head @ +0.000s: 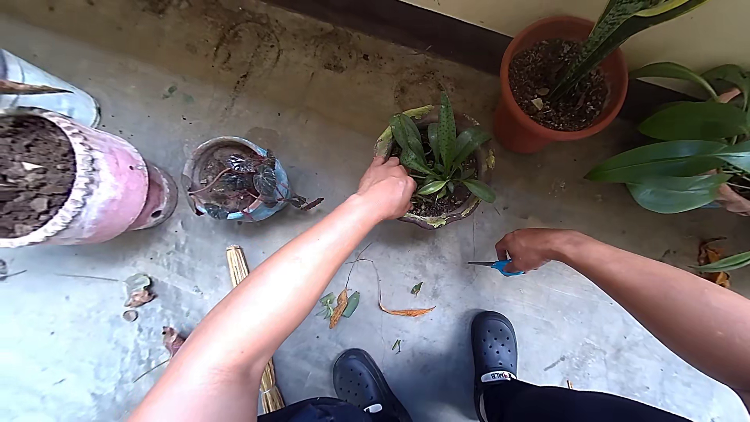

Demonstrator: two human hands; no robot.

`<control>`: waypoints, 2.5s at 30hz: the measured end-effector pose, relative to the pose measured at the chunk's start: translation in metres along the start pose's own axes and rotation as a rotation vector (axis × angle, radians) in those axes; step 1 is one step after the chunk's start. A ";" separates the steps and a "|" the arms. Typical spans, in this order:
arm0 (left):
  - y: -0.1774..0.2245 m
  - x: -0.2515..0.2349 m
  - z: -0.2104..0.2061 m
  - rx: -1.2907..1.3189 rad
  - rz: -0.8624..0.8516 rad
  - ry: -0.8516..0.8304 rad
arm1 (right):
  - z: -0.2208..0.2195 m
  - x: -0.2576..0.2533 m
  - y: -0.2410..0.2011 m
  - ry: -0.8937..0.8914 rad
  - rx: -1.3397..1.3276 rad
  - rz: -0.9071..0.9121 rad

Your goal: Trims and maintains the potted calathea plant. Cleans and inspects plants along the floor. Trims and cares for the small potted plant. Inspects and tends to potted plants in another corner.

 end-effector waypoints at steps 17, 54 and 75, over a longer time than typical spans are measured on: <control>0.008 0.031 0.040 0.181 -0.168 0.146 | -0.004 -0.001 -0.001 -0.007 0.008 -0.001; -0.009 0.091 -0.002 0.202 0.013 -0.010 | 0.014 -0.015 -0.002 0.038 0.048 -0.029; -0.035 0.110 0.009 0.092 0.218 -0.524 | 0.007 -0.013 0.032 0.040 -0.052 -0.049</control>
Point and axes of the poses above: each hand's wrist, its own x-axis away from the middle knuckle, its own z-axis out of the back of the hand, y = z × x, the point moved 9 cm from there along -x, towards the middle knuckle, and after that the axes turned 8 degrees about -z, right-handed, at the moved point
